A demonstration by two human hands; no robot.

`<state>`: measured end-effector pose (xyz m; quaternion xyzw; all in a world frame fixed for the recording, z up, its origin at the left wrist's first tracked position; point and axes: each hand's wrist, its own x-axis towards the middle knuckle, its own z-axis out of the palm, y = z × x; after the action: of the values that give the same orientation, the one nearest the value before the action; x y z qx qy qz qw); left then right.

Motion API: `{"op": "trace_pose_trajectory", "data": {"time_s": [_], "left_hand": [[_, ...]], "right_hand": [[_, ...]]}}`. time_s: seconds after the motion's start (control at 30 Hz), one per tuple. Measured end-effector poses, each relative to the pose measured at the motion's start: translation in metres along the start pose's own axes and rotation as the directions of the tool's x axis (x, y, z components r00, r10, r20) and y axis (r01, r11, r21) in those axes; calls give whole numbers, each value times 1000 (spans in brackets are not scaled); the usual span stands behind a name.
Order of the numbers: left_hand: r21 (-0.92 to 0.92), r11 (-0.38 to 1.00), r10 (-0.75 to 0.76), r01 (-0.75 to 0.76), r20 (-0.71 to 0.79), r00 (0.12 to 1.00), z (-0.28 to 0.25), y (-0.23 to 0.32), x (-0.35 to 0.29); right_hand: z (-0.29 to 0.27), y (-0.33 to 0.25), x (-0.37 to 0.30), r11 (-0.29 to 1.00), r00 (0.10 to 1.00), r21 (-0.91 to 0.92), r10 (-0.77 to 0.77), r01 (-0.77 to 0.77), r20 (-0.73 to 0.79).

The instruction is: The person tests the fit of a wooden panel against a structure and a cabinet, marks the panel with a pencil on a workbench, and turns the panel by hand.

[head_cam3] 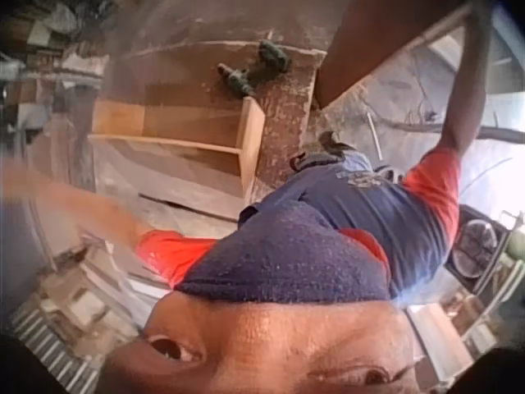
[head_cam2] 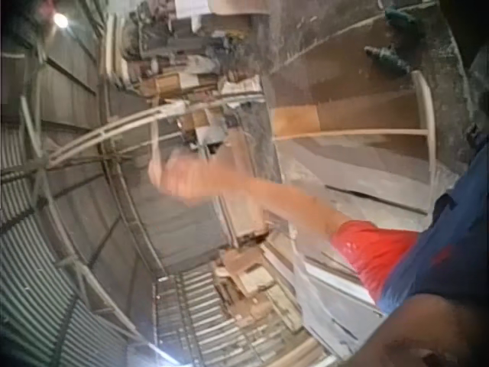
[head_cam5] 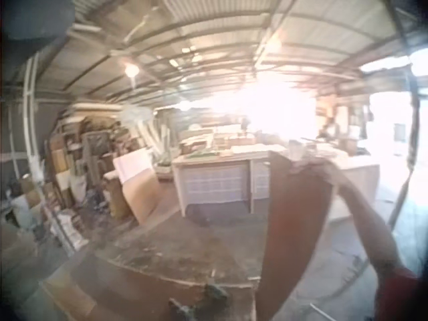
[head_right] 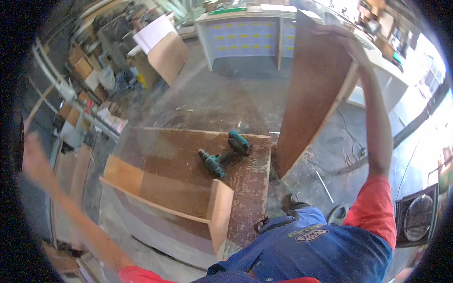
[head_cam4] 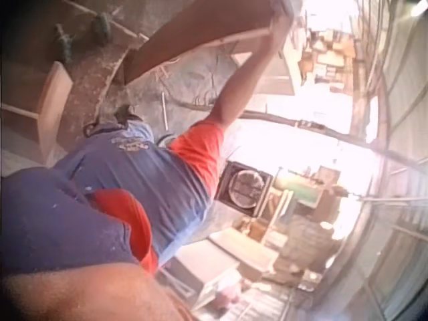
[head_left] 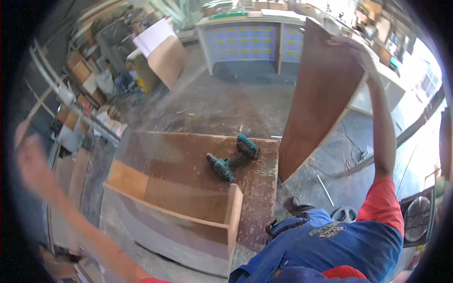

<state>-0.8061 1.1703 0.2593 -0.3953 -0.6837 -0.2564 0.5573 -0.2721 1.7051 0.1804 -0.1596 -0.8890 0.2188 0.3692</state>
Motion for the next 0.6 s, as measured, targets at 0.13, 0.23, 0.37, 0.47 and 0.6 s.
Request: {"op": "trace_pose_trajectory", "data": {"time_s": [0.13, 0.23, 0.37, 0.47, 0.6], "left_hand": [[-506, 753, -41, 420, 601, 798, 93, 130, -23], [-521, 827, 155, 210, 570, 807, 75, 243, -9], [-531, 846, 289, 52, 538, 792, 31, 382, 19], [-664, 742, 508, -93, 465, 725, 26, 477, 23], [-815, 575, 549, 75, 452, 703, 34, 571, 5]], "right_hand": [[-16, 7, -13, 997, 991, 10, 71, -71, -113], [-15, 10, -21, 964, 976, 251, 136, -90, -170], [-10, 19, -22, 914, 962, 406, 119, -9, -246], [-8, 42, -35, 903, 934, 420, 65, 95, -352], [10, 73, -46, 843, 848, 393, -130, 367, -513]]}}
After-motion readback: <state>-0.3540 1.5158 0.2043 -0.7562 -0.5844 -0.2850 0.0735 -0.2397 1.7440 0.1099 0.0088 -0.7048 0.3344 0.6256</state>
